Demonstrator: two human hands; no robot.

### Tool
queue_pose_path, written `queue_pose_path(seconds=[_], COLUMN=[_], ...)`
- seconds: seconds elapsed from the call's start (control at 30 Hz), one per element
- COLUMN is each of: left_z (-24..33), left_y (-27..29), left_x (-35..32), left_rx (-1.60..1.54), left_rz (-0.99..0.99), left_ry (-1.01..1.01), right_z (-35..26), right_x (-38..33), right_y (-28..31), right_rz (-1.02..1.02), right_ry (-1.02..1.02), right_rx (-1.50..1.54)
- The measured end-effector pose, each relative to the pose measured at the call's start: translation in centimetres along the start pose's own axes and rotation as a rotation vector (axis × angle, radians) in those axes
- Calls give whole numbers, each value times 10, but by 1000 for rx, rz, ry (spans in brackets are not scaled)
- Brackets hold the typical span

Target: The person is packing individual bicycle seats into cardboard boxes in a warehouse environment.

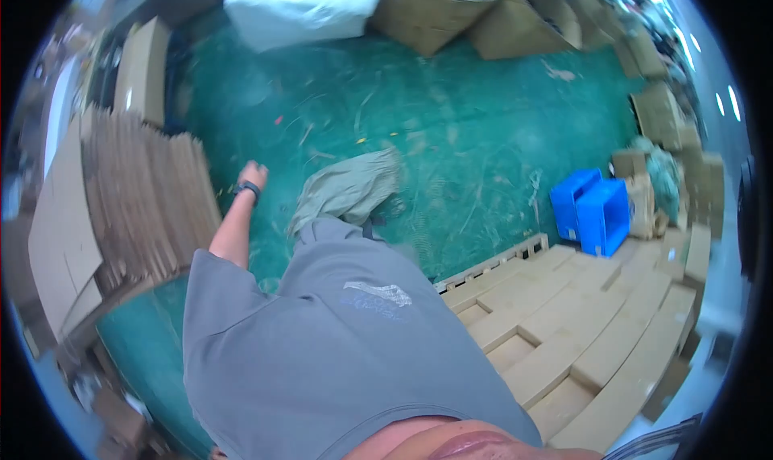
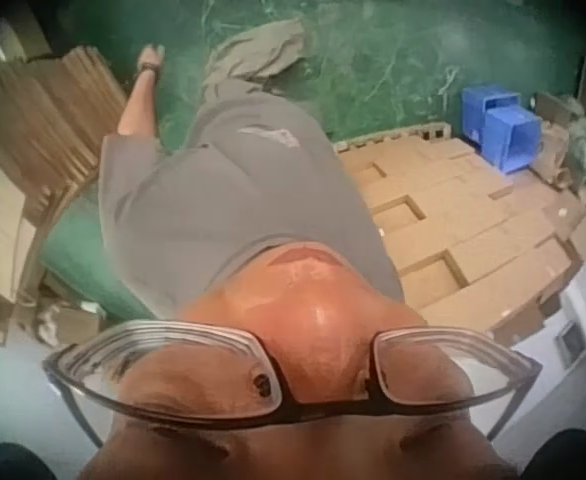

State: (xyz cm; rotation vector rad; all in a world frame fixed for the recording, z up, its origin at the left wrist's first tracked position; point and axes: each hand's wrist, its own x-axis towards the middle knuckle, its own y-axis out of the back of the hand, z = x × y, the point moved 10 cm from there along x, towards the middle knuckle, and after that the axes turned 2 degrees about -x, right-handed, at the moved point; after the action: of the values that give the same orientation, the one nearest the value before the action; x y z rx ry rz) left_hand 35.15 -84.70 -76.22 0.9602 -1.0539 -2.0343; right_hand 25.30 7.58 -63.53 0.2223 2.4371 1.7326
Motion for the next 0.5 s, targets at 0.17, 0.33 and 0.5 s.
queue_pose_path(seconds=[0.17,0.33,0.5], left_z=[-247,-199,-174], left_y=[63,99,17], left_x=[-21,-9,-42], left_rx=[-496,-427,-763], left_rz=[445,161,45], left_ry=[499,320,582], right_z=[-111,-398,-572], right_x=[117,229,301], right_y=[-254,-261,-364], right_rz=[-651,-889,-956], right_ry=[510,-314,-170], right_rx=[-130,330,17])
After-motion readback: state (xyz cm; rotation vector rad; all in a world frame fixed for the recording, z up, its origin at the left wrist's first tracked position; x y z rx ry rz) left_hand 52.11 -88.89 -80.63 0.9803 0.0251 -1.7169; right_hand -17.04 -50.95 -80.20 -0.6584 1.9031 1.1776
